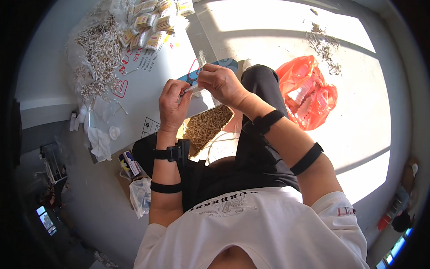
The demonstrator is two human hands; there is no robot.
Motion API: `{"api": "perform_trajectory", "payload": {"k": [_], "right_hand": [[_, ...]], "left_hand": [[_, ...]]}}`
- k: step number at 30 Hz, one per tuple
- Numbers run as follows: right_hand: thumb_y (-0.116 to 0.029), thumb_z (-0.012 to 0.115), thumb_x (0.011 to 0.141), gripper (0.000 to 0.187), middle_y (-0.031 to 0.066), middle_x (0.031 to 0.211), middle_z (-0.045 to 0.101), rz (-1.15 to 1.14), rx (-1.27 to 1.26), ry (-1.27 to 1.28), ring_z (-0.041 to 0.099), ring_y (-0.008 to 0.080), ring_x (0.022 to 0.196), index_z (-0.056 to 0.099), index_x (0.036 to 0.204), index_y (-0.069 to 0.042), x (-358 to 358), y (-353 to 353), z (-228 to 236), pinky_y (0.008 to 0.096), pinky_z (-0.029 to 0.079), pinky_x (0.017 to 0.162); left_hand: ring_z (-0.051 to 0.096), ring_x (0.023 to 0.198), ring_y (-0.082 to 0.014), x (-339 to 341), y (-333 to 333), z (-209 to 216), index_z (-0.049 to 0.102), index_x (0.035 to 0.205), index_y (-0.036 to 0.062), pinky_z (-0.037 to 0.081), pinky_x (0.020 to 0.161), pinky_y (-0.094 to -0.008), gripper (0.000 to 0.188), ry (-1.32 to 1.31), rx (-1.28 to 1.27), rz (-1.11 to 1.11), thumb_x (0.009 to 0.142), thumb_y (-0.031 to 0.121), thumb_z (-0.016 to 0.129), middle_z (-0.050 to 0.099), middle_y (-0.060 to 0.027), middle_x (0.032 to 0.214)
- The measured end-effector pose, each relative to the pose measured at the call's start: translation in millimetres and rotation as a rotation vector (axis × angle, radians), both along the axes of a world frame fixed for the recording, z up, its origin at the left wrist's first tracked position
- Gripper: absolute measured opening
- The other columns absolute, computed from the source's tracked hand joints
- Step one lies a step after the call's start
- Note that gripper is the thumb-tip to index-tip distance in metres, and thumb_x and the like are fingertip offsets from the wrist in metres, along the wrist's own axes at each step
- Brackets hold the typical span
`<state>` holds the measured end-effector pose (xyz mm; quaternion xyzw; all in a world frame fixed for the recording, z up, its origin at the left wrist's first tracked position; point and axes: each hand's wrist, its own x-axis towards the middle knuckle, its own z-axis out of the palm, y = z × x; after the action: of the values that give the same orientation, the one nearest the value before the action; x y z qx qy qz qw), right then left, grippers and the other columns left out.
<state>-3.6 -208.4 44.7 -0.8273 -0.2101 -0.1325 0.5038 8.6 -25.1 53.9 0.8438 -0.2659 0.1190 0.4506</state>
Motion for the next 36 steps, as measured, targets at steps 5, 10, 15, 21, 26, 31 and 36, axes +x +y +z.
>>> {"api": "perform_trajectory", "payload": {"k": [5, 10, 15, 21, 26, 31, 36], "right_hand": [[-0.003, 0.068, 0.079, 0.009, 0.008, 0.079, 0.053, -0.036, -0.05, -0.014, 0.057, 0.0255, 0.074, 0.06, 0.081, -0.003, 0.4, 1.3, 0.3, 0.033, 0.047, 0.065], [-0.011, 0.071, 0.072, 0.013, 0.0047, 0.079, 0.054, -0.072, -0.192, -0.135, 0.056, 0.0258, 0.081, 0.059, 0.077, -0.008, 5.2, 6.2, 4.2, 0.0369, 0.046, 0.069], [-0.01, 0.07, 0.072, 0.014, 0.0066, 0.078, 0.052, -0.006, -0.287, -0.2, 0.054, 0.0275, 0.079, 0.057, 0.076, -0.007, 12.5, 4.9, 3.9, 0.0377, 0.045, 0.069], [-0.007, 0.068, 0.075, 0.012, 0.008, 0.078, 0.052, 0.06, -0.161, -0.118, 0.054, 0.0295, 0.079, 0.056, 0.078, -0.005, 10.6, -7.1, 3.0, 0.0375, 0.046, 0.07], [-0.005, 0.068, 0.076, 0.012, 0.0085, 0.079, 0.052, 0.062, -0.133, -0.071, 0.054, 0.0292, 0.08, 0.056, 0.079, -0.004, 5.5, -15.9, 3.0, 0.0368, 0.045, 0.07], [-0.004, 0.067, 0.076, 0.011, 0.0089, 0.078, 0.053, -0.01, -0.179, -0.051, 0.055, 0.0296, 0.079, 0.056, 0.078, -0.004, 3.0, -12.8, 3.3, 0.0372, 0.046, 0.069], [-0.005, 0.067, 0.076, 0.011, 0.0091, 0.079, 0.054, 0.003, -0.168, -0.027, 0.056, 0.0298, 0.079, 0.057, 0.079, -0.004, 1.9, -13.9, 3.7, 0.0374, 0.047, 0.069]], "left_hand": [[0.056, 0.071, -0.0256, 5.2, -2.7, -3.1, 0.055, 0.078, 0.0012, 0.046, 0.062, -0.0349, 0.011, -0.147, 0.131, -0.019, 0.075, -0.006, 0.063, 0.054, -0.0077, 0.078], [0.056, 0.072, -0.0269, 9.7, -3.3, -3.6, 0.055, 0.078, 0.0011, 0.046, 0.062, -0.0351, 0.011, -0.162, 0.151, -0.052, 0.075, -0.005, 0.064, 0.054, -0.0082, 0.077], [0.057, 0.072, -0.0266, 10.0, -1.1, -6.8, 0.056, 0.079, 0.0003, 0.047, 0.062, -0.0345, 0.012, -0.128, 0.108, -0.075, 0.074, -0.007, 0.065, 0.055, -0.009, 0.077], [0.057, 0.075, -0.0302, 9.4, 4.0, -7.1, 0.056, 0.077, 0.0006, 0.047, 0.065, -0.0379, 0.011, -0.035, 0.069, -0.069, 0.073, -0.006, 0.064, 0.056, -0.0104, 0.076], [0.055, 0.068, -0.0246, 8.3, 3.0, -8.0, 0.057, 0.078, -0.0002, 0.045, 0.06, -0.0324, 0.012, -0.042, 0.052, -0.088, 0.073, -0.009, 0.064, 0.054, -0.0094, 0.075], [0.055, 0.065, -0.0173, 11.9, 4.6, -7.7, 0.058, 0.08, 0.0004, 0.045, 0.059, -0.0278, 0.012, 0.045, 0.061, -0.087, 0.075, -0.007, 0.066, 0.055, -0.0062, 0.075], [0.051, 0.064, -0.0075, 13.6, -2.8, -8.7, 0.06, 0.083, 0.0014, 0.044, 0.059, -0.0218, 0.012, 0.233, -0.064, -0.086, 0.077, -0.004, 0.069, 0.056, 0.0002, 0.075]]}}
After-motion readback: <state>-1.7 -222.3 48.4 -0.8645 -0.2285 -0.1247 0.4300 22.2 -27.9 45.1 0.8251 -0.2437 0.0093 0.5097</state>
